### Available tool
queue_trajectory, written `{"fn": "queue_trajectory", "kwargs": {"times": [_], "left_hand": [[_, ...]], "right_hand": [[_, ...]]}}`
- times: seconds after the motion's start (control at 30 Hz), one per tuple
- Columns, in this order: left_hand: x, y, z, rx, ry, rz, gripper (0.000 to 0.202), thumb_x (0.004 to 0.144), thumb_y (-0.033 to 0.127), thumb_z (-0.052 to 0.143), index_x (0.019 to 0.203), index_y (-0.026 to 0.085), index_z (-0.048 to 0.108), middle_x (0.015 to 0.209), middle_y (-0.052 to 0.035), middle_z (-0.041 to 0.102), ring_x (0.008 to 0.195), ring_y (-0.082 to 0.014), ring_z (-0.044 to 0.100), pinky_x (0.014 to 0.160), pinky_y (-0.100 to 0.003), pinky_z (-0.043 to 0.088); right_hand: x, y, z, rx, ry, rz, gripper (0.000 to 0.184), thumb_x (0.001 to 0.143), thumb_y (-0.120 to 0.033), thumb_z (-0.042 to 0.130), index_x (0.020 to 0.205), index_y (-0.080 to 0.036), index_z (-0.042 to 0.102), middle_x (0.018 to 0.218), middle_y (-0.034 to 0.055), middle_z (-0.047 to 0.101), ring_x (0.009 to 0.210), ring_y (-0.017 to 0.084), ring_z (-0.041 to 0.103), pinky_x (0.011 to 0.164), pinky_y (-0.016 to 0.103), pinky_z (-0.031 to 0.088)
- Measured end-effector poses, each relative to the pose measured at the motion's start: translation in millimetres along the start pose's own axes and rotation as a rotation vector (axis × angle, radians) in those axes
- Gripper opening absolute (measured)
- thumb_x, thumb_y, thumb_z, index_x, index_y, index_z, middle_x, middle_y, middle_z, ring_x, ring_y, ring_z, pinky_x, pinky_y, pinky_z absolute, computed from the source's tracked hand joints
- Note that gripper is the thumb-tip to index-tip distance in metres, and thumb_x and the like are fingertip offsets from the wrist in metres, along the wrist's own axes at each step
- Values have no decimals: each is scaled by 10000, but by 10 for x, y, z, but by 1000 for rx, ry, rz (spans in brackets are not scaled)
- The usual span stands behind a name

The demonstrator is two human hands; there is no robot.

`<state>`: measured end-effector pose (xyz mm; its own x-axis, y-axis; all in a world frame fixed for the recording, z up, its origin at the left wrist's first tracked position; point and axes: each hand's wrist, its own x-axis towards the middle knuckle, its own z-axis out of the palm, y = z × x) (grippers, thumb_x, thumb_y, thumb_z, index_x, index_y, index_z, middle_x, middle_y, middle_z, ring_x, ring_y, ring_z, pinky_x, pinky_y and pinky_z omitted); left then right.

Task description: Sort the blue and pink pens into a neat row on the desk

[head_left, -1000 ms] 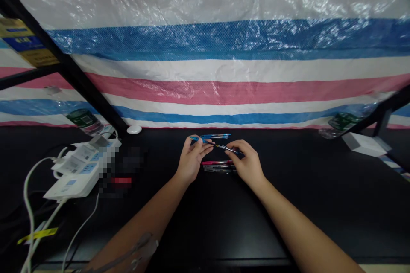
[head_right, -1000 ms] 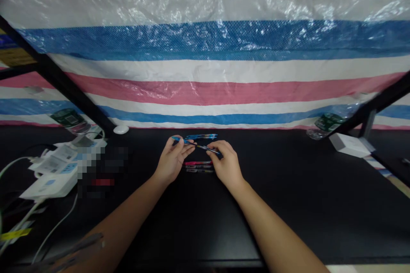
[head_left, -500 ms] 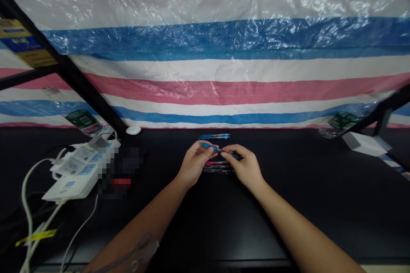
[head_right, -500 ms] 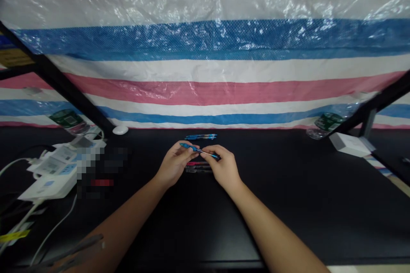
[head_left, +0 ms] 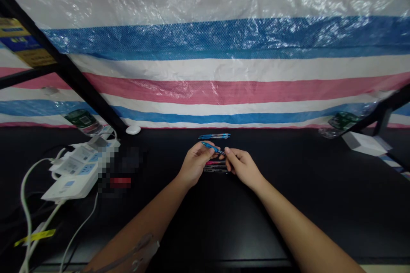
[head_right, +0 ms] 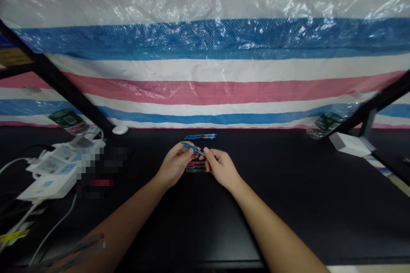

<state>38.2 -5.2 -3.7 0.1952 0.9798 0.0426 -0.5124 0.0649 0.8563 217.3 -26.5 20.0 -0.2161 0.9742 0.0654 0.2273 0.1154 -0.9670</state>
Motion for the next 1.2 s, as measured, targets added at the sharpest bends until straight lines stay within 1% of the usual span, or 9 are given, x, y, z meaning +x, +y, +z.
{"fn": "queue_trajectory", "kwargs": {"times": [0.13, 0.3, 0.43, 0.5, 0.6, 0.73, 0.87, 1.03, 1.2], "left_hand": [[7, 14, 3, 3, 23, 18, 199, 801, 261, 816, 958, 187, 720, 950, -56, 777, 911, -171, 710, 905, -331, 533], [8, 14, -1, 0, 19, 17, 197, 799, 259, 818, 958, 189, 726, 941, -50, 773, 884, -162, 705, 903, -333, 533], [13, 15, -7, 5, 35, 35, 178, 801, 253, 813, 946, 189, 732, 954, -51, 771, 907, -167, 704, 898, -326, 531], [16, 16, -11, 8, 36, 33, 175, 799, 251, 811, 945, 190, 738, 951, -50, 771, 901, -166, 703, 898, -325, 529], [16, 23, -12, 21, 35, 26, 179, 790, 254, 816, 942, 187, 746, 939, -53, 774, 907, -174, 704, 903, -330, 522], [12, 44, -6, 60, 30, 29, 185, 768, 267, 828, 914, 179, 756, 919, -66, 779, 909, -199, 709, 898, -352, 522], [18, 52, 1, 34, 61, 47, 208, 734, 262, 855, 907, 180, 774, 915, -63, 778, 877, -187, 704, 879, -344, 526], [33, 51, -4, -15, 154, 61, 254, 660, 251, 904, 880, 189, 793, 801, -18, 747, 781, -134, 673, 813, -286, 521], [31, 62, -2, -43, 155, 54, 279, 624, 239, 923, 869, 188, 798, 755, -16, 746, 746, -126, 667, 809, -288, 522]], "right_hand": [[12, 8, 5, 63, 57, -55, 352, 902, -537, 668, 955, -189, 656, 737, -2, 622, 644, 144, 552, 618, 263, 425], [14, 18, 15, 104, -30, 60, 493, 991, -599, 466, 860, -167, 664, 561, -18, 555, 469, 119, 453, 509, 268, 354], [15, 2, 1, 89, 78, -53, 354, 894, -528, 680, 936, -178, 667, 728, -5, 616, 640, 130, 543, 622, 260, 409], [18, 1, -4, 102, 58, -28, 369, 906, -538, 660, 869, -170, 666, 670, -12, 592, 597, 120, 511, 587, 255, 385], [20, 14, 5, 240, -52, 79, 456, 961, -578, 549, 815, -159, 656, 493, -55, 469, 439, 88, 342, 475, 249, 260], [13, 26, 22, 509, -166, 201, 449, 938, -577, 592, 822, -147, 648, 450, -103, 331, 409, 65, 182, 449, 248, 129], [19, -9, -13, 644, -160, 235, 409, 918, -549, 643, 888, -143, 666, 501, -84, 385, 416, 63, 227, 455, 244, 158], [54, -82, -122, 975, -128, 251, 473, 974, -569, 481, 1157, -178, 674, 751, 17, 558, 502, 105, 342, 443, 242, 211], [56, -89, -133, 1043, -95, 253, 333, 995, -469, 493, 1061, -209, 690, 757, 20, 519, 552, 127, 341, 432, 231, 240]]}}
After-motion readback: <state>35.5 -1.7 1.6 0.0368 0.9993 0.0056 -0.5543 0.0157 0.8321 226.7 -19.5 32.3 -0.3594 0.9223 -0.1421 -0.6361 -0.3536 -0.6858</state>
